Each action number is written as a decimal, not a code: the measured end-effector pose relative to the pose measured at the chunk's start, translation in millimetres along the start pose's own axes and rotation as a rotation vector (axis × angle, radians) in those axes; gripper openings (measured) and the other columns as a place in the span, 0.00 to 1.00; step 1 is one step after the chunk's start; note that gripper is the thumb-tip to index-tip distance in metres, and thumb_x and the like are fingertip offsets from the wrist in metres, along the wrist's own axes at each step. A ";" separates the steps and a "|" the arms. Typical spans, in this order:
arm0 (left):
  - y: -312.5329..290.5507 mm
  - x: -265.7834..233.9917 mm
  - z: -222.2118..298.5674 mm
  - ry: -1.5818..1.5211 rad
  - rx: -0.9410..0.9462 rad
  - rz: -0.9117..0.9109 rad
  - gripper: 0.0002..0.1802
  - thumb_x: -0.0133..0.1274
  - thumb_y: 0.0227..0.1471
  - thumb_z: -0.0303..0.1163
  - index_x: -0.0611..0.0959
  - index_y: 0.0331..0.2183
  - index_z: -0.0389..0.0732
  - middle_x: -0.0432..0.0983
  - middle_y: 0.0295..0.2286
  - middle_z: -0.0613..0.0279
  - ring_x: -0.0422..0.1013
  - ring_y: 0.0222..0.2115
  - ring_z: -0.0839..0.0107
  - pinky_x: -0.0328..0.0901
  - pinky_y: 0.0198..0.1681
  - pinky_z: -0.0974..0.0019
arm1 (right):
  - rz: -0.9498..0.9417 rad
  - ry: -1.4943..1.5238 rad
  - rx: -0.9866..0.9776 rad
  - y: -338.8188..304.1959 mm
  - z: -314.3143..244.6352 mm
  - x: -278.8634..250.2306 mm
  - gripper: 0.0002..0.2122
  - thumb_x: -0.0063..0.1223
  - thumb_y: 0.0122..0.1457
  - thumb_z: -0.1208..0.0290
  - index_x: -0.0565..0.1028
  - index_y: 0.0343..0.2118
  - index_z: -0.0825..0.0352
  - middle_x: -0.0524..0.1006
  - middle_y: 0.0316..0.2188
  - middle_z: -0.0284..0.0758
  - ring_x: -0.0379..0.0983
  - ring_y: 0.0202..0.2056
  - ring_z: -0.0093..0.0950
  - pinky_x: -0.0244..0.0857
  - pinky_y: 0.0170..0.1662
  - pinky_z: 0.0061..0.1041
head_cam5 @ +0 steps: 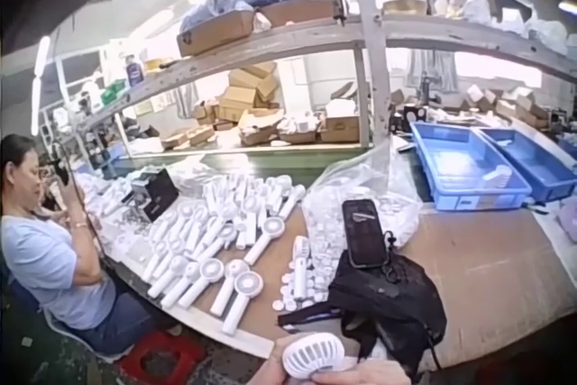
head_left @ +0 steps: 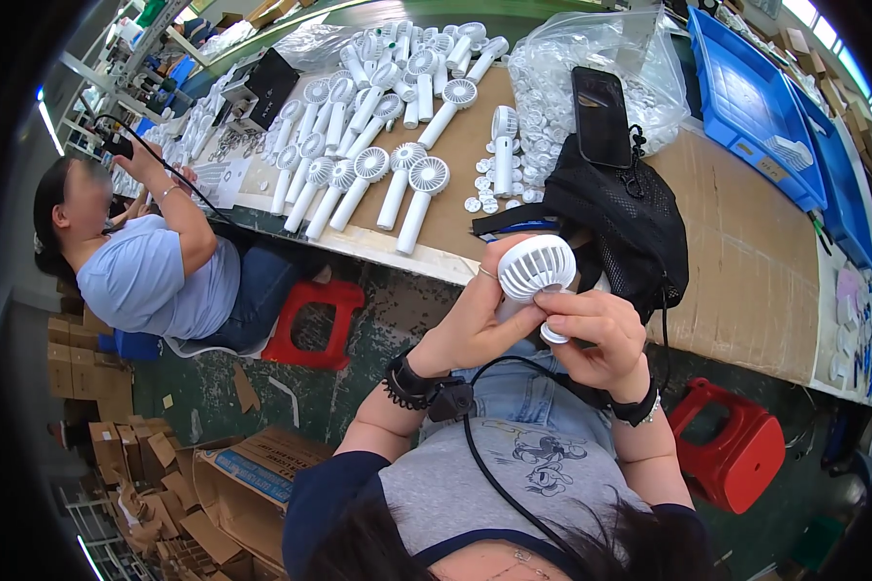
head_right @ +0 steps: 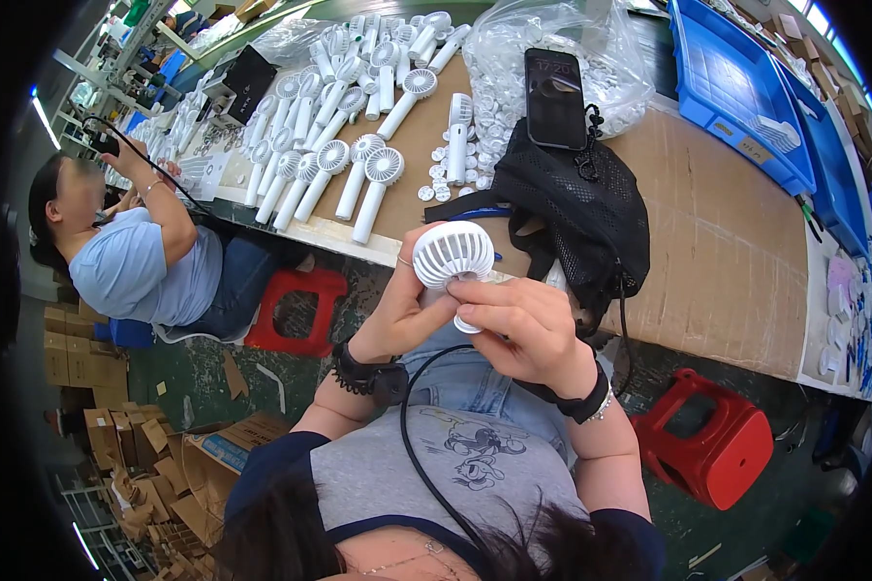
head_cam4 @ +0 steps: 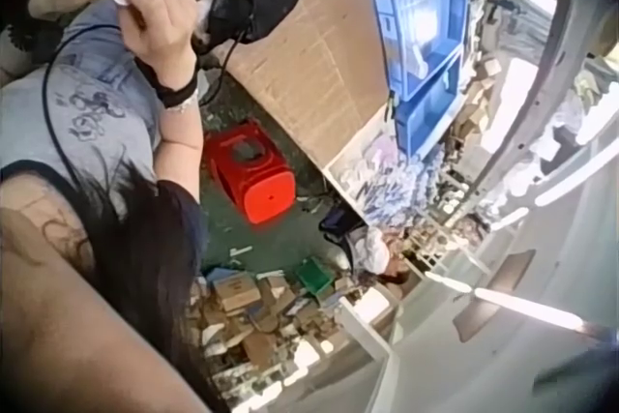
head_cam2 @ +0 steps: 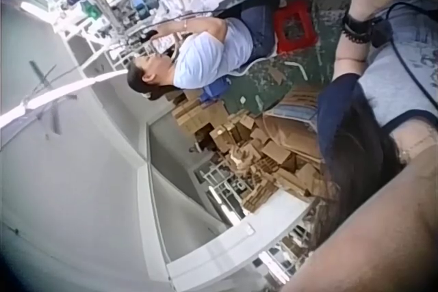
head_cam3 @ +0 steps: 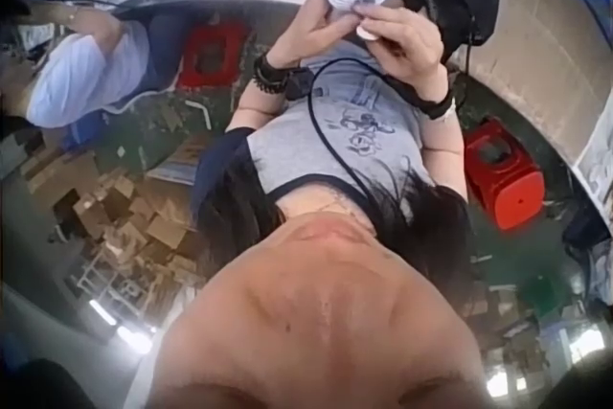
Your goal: The person picks up a fan and a small white cap, fits the cap onto the center of the fan by hand, and then places the assembled fan into a blue tray.
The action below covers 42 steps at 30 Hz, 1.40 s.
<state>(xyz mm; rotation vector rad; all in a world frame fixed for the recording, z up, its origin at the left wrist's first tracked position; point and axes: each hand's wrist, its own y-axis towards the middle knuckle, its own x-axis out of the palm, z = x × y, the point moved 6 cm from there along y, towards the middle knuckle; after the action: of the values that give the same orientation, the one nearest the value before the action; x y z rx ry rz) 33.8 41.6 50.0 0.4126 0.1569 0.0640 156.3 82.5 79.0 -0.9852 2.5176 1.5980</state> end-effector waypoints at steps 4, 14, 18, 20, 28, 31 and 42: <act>-2.5 0.5 -6.5 -0.030 -0.012 -0.003 0.31 0.46 0.46 0.21 0.53 0.51 0.37 0.60 0.43 0.58 0.60 0.45 0.72 0.57 0.48 0.68 | -0.016 -0.027 -0.005 3.8 -3.9 -1.6 0.14 0.55 0.36 0.84 0.70 0.29 0.65 0.75 0.32 0.42 0.71 0.20 0.28 0.63 0.21 0.18; -2.3 1.7 -8.1 -0.047 -0.057 0.040 0.29 0.47 0.47 0.24 0.54 0.50 0.37 0.63 0.42 0.57 0.63 0.42 0.72 0.59 0.45 0.68 | 0.041 -0.081 -0.050 1.7 -9.2 -1.5 0.14 0.54 0.36 0.86 0.74 0.30 0.66 0.74 0.35 0.40 0.72 0.26 0.27 0.65 0.27 0.19; -1.5 -0.1 -6.3 -0.022 -0.018 0.070 0.29 0.50 0.49 0.29 0.55 0.49 0.38 0.67 0.39 0.56 0.66 0.39 0.71 0.61 0.42 0.69 | 0.035 -0.098 -0.060 -0.1 -7.7 -2.4 0.14 0.55 0.36 0.85 0.75 0.30 0.66 0.72 0.37 0.40 0.72 0.28 0.27 0.66 0.29 0.20; -0.8 0.2 -4.1 0.015 -0.003 0.059 0.29 0.49 0.49 0.29 0.55 0.49 0.38 0.66 0.39 0.55 0.65 0.40 0.72 0.61 0.42 0.69 | 0.034 -0.116 -0.069 -0.8 -6.4 -2.4 0.14 0.56 0.37 0.85 0.75 0.31 0.66 0.72 0.36 0.40 0.71 0.28 0.27 0.66 0.29 0.20; -2.3 0.8 -8.2 -0.047 -0.036 0.055 0.26 0.44 0.48 0.24 0.55 0.49 0.36 0.66 0.39 0.56 0.64 0.41 0.73 0.59 0.43 0.70 | 0.101 -0.068 -0.015 -2.0 0.7 -2.9 0.18 0.56 0.33 0.84 0.76 0.33 0.67 0.72 0.31 0.37 0.71 0.28 0.29 0.66 0.28 0.22; -3.7 1.1 -10.8 -0.099 -0.062 0.042 0.26 0.43 0.48 0.23 0.56 0.49 0.35 0.65 0.39 0.57 0.63 0.40 0.74 0.59 0.44 0.70 | 0.111 -0.082 -0.003 -2.3 1.4 -1.7 0.18 0.56 0.33 0.85 0.76 0.33 0.67 0.72 0.29 0.36 0.70 0.26 0.28 0.65 0.27 0.22; -3.5 2.1 -12.0 -0.247 -0.100 0.027 0.27 0.46 0.48 0.30 0.55 0.49 0.37 0.61 0.40 0.61 0.61 0.37 0.79 0.59 0.40 0.74 | 0.119 -0.169 0.052 4.0 -0.1 -0.9 0.16 0.57 0.34 0.85 0.76 0.32 0.68 0.72 0.26 0.35 0.69 0.24 0.26 0.64 0.25 0.20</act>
<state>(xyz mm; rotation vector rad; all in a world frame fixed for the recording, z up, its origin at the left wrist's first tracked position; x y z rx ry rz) 34.0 43.3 37.4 0.3196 -0.0950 0.0470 155.1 84.0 82.6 -0.6759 2.5308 1.5613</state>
